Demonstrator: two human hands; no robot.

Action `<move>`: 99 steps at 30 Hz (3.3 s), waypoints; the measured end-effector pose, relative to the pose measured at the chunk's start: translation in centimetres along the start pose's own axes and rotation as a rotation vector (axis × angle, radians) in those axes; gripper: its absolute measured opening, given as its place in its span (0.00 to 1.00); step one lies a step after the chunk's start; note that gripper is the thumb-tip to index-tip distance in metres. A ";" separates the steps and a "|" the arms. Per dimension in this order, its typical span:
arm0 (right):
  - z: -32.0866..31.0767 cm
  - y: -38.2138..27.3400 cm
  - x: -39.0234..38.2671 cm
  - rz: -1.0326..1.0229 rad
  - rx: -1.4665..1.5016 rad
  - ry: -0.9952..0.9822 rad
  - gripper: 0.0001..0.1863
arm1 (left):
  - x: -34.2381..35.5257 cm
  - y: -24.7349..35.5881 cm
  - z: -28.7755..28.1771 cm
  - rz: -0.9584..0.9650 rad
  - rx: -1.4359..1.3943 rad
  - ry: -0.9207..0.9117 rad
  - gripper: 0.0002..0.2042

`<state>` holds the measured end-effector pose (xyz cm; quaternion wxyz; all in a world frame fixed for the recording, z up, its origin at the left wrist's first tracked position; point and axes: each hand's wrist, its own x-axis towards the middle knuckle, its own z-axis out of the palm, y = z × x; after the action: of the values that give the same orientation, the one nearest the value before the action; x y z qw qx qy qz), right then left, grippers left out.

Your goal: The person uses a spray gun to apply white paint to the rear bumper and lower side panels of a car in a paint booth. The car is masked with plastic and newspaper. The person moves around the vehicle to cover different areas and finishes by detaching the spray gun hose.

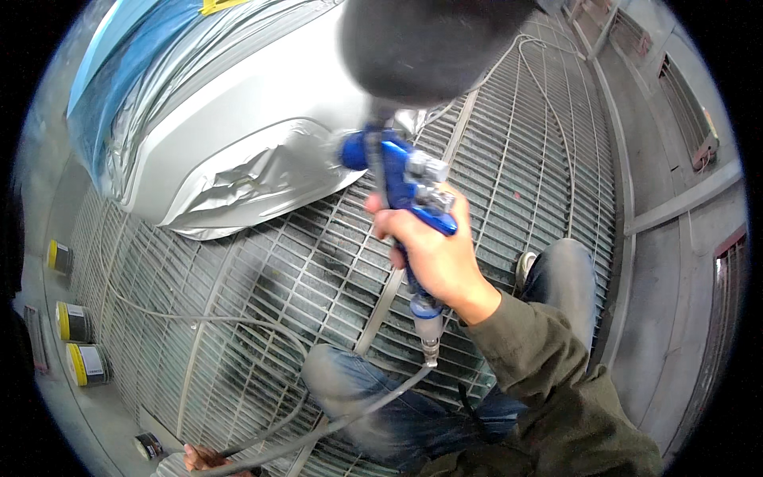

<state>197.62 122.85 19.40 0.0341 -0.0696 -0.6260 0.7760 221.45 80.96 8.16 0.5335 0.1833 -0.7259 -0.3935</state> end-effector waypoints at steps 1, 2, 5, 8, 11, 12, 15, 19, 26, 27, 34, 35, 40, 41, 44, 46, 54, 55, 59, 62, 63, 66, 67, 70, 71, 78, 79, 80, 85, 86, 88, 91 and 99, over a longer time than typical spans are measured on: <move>-0.5 0.8 -0.1 -0.065 -0.018 0.156 0.13 | -0.1 -0.1 0.4 0.164 0.072 -0.016 0.15; -1.6 1.7 0.0 -0.064 -0.062 0.232 0.17 | 0.2 -0.2 -0.4 0.099 0.109 -0.093 0.16; -6.0 0.3 -0.5 -0.081 -0.010 0.292 0.25 | -0.7 -0.5 0.8 0.007 0.143 -0.129 0.17; -9.6 -0.9 1.2 -0.101 0.011 0.259 0.27 | -2.8 0.6 3.1 0.038 0.072 -0.131 0.16; -13.7 -1.9 3.9 -0.193 0.015 0.288 0.26 | -5.6 1.0 6.2 -0.077 -0.022 -0.036 0.15; -15.0 -1.7 5.0 -0.228 0.035 0.294 0.26 | -6.6 1.2 7.0 -0.113 -0.060 0.040 0.15; -19.7 -1.3 7.5 -0.293 0.081 0.324 0.26 | -9.5 2.4 8.0 -0.115 -0.020 -0.039 0.22; -27.2 -0.3 11.0 -0.358 0.117 0.295 0.29 | -12.5 6.7 12.3 -0.057 0.223 -0.091 0.24; -31.3 8.3 14.9 -0.151 0.221 0.236 0.29 | -18.3 12.3 16.9 -0.186 0.181 0.116 0.10; -32.1 9.4 15.0 -0.138 0.208 0.205 0.28 | -19.8 13.5 16.7 -0.102 0.189 0.063 0.08; -35.4 17.2 15.7 -0.240 -0.243 0.193 0.22 | -24.9 17.7 17.6 -0.276 0.379 -0.119 0.10; -35.6 17.6 15.8 -0.277 -0.287 0.166 0.22 | -27.1 17.5 15.7 -0.306 0.389 -0.076 0.10; -36.3 20.2 17.9 -0.401 -0.384 -0.051 0.22 | -41.4 16.0 5.6 -0.487 0.848 -0.158 0.19; -36.6 20.7 18.8 -0.431 -0.407 -0.086 0.23 | -43.9 16.2 4.2 -0.585 0.938 -0.221 0.20; -37.6 22.4 20.7 -0.523 -0.455 -0.144 0.26 | -47.7 17.7 -0.3 -0.919 1.247 -0.563 0.22; -38.0 23.7 21.1 -0.578 -0.480 -0.169 0.28 | -52.8 16.8 -5.1 -0.818 1.596 -0.877 0.21; -30.5 19.6 14.1 -0.187 -0.257 0.026 0.21 | -62.0 18.4 -14.9 -0.160 1.646 -1.623 0.22; -30.2 19.4 13.4 -0.180 -0.245 0.030 0.21 | -67.1 19.0 -17.1 -0.211 1.550 -1.619 0.23; -31.1 21.6 12.9 -0.121 -0.298 -0.001 0.18 | -80.7 25.4 -24.7 -1.481 1.193 -0.274 0.27; -32.1 21.8 14.1 -0.207 -0.334 -0.005 0.18 | -78.3 19.7 -21.0 -1.626 0.402 0.688 0.43; -31.6 21.2 13.9 -0.221 -0.324 -0.006 0.19 | -76.5 18.1 -19.7 -1.680 0.648 0.536 0.47; -29.7 20.2 12.5 -0.156 -0.287 -0.027 0.20 | -75.2 17.7 -21.2 -1.596 0.755 0.681 0.43; -29.0 20.1 12.3 -0.132 -0.273 -0.042 0.20 | -75.4 17.5 -21.4 -1.549 0.721 0.771 0.41; -27.6 19.8 12.0 -0.053 -0.245 -0.080 0.22 | -76.5 15.8 -22.0 -1.373 0.585 1.014 0.38; -27.2 19.6 11.9 -0.034 -0.235 -0.095 0.22 | -77.0 14.7 -21.8 -1.300 0.514 1.076 0.36; -25.4 18.4 12.1 0.071 -0.200 -0.166 0.26 | -75.1 8.0 -19.2 -1.470 0.042 1.254 0.32; -25.5 18.4 12.0 0.093 -0.196 -0.169 0.27 | -74.5 6.9 -19.3 -1.131 0.003 1.368 0.33; -25.2 18.5 12.1 0.108 -0.200 -0.183 0.28 | -73.8 7.0 -19.7 -1.225 0.063 1.415 0.34; -26.2 16.6 11.4 0.036 -0.212 -0.156 0.29 | -61.6 0.8 -21.5 -1.446 0.308 1.870 0.39; -25.6 17.5 10.8 0.085 -0.205 -0.176 0.29 | -65.5 2.8 -27.4 -1.247 0.153 1.844 0.37; -25.0 18.5 9.6 0.143 -0.187 -0.182 0.28 | -71.3 7.4 -34.6 -0.885 -0.059 1.602 0.32; -25.7 16.7 8.9 0.093 -0.168 -0.122 0.28 | -62.7 2.7 -33.9 -1.052 0.146 1.950 0.23; -24.9 13.7 7.1 -0.148 -0.248 -0.104 0.24 | -56.4 -4.6 -26.3 -1.073 0.458 0.878 0.22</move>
<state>194.83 144.97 0.42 0.0499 0.0132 -0.7215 0.6905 265.40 106.87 -27.71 0.4573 0.7617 -0.3197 -0.3293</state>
